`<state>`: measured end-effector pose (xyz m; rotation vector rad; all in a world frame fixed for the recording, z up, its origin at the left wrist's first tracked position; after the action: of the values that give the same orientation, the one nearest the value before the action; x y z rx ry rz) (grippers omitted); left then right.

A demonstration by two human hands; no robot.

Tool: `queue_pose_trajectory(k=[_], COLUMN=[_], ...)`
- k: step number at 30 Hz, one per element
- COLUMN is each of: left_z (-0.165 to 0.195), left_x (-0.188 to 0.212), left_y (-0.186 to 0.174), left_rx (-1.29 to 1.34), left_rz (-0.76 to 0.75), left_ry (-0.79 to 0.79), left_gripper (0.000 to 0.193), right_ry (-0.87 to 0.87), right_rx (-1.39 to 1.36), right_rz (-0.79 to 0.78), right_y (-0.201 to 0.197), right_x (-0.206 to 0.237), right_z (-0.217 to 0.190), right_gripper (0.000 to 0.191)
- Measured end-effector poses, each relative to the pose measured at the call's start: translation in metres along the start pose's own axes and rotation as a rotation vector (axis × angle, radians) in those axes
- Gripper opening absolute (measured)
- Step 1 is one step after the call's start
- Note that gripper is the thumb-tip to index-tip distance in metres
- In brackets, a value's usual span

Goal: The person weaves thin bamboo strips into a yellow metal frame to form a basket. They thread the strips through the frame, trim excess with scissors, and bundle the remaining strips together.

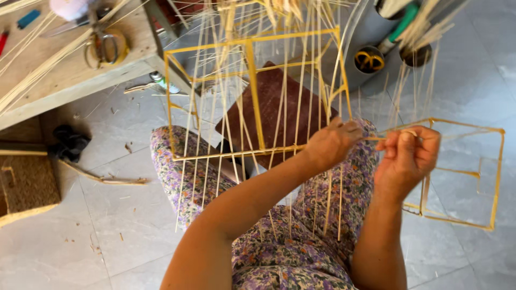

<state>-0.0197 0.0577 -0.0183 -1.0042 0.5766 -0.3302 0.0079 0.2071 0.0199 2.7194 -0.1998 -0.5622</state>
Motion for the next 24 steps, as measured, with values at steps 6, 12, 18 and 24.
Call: queue_pose_trajectory(k=[6,12,18,24], left_z=[0.0,-0.007,-0.013,-0.016], left_x=[0.0,0.006,0.001,-0.001], left_y=[-0.001,-0.006,0.002,0.011], left_rx=[0.245,0.485,0.554,0.593], left_rz=[0.175,0.301,0.313,0.315], left_ry=[-0.156,-0.208,-0.183,-0.168], left_gripper=[0.013,0.017,0.018,0.017], right_ry=[0.274,0.424,0.45,0.581], right_rx=[0.041,0.679,1.009,0.602], right_rz=[0.027,-0.21,-0.168,-0.126], right_y=[-0.044,-0.023,-0.014,-0.016], right_x=[-0.006,0.027,0.018,0.011], right_z=[0.014,0.064,0.058,0.057], right_gripper=[0.016,0.016,0.012,0.013])
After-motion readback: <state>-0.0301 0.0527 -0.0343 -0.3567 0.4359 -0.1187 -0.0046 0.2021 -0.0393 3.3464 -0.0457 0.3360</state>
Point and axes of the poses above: each hand's wrist, its own x-axis away from the middle knuckle, its own y-axis out of the palm, z = x × y, the point moved 3 cm from there along -x, towards the middle knuckle, and after that the axes turned 4 degrees about -z, right-handed, at the moved point
